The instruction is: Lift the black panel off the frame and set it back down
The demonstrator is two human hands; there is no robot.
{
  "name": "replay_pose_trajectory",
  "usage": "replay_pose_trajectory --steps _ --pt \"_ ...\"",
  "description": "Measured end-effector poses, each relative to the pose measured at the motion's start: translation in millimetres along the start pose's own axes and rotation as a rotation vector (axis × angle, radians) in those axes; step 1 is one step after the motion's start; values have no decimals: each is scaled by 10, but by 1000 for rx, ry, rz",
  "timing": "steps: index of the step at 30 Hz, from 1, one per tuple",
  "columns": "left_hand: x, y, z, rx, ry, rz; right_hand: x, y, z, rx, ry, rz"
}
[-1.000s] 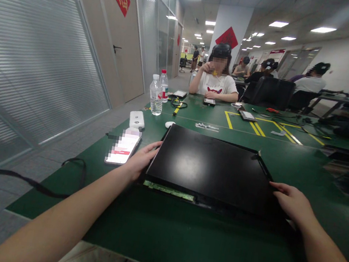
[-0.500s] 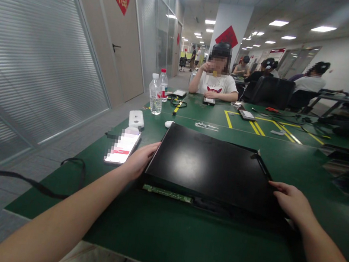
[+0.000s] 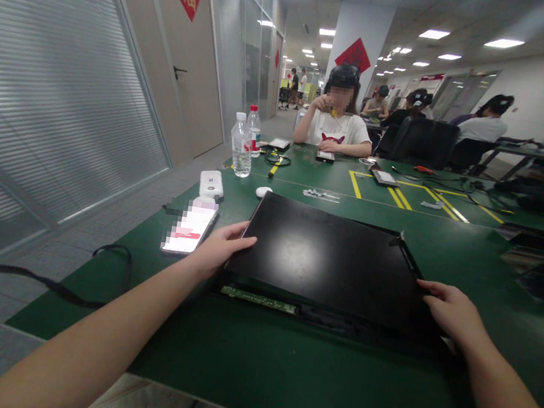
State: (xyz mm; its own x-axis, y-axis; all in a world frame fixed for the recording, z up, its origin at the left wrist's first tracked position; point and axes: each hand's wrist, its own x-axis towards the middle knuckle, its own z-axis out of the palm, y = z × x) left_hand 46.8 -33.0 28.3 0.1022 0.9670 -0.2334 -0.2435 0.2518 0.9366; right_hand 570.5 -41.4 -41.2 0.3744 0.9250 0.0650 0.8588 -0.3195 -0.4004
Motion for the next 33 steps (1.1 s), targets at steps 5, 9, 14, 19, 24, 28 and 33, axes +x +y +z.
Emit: replay_pose_trajectory --steps 5,9,14,19,24,28,33 --pt "-2 -2 -18 49 -9 26 43 51 -5 83 -20 24" --pt "-11 -2 -17 60 7 13 85 95 -20 114 -56 54" --pt "-23 13 -10 42 -11 18 77 96 -11 129 -30 42" --pt "-36 34 -5 52 -62 99 12 17 -23 146 -26 56" --pt "-35 19 15 32 -83 154 -44 -56 -60 167 9 60" --pt "-37 1 35 22 -89 231 -88 -133 -126 245 10 97" --pt "-69 12 67 29 -106 352 -141 -249 -198 357 28 219"
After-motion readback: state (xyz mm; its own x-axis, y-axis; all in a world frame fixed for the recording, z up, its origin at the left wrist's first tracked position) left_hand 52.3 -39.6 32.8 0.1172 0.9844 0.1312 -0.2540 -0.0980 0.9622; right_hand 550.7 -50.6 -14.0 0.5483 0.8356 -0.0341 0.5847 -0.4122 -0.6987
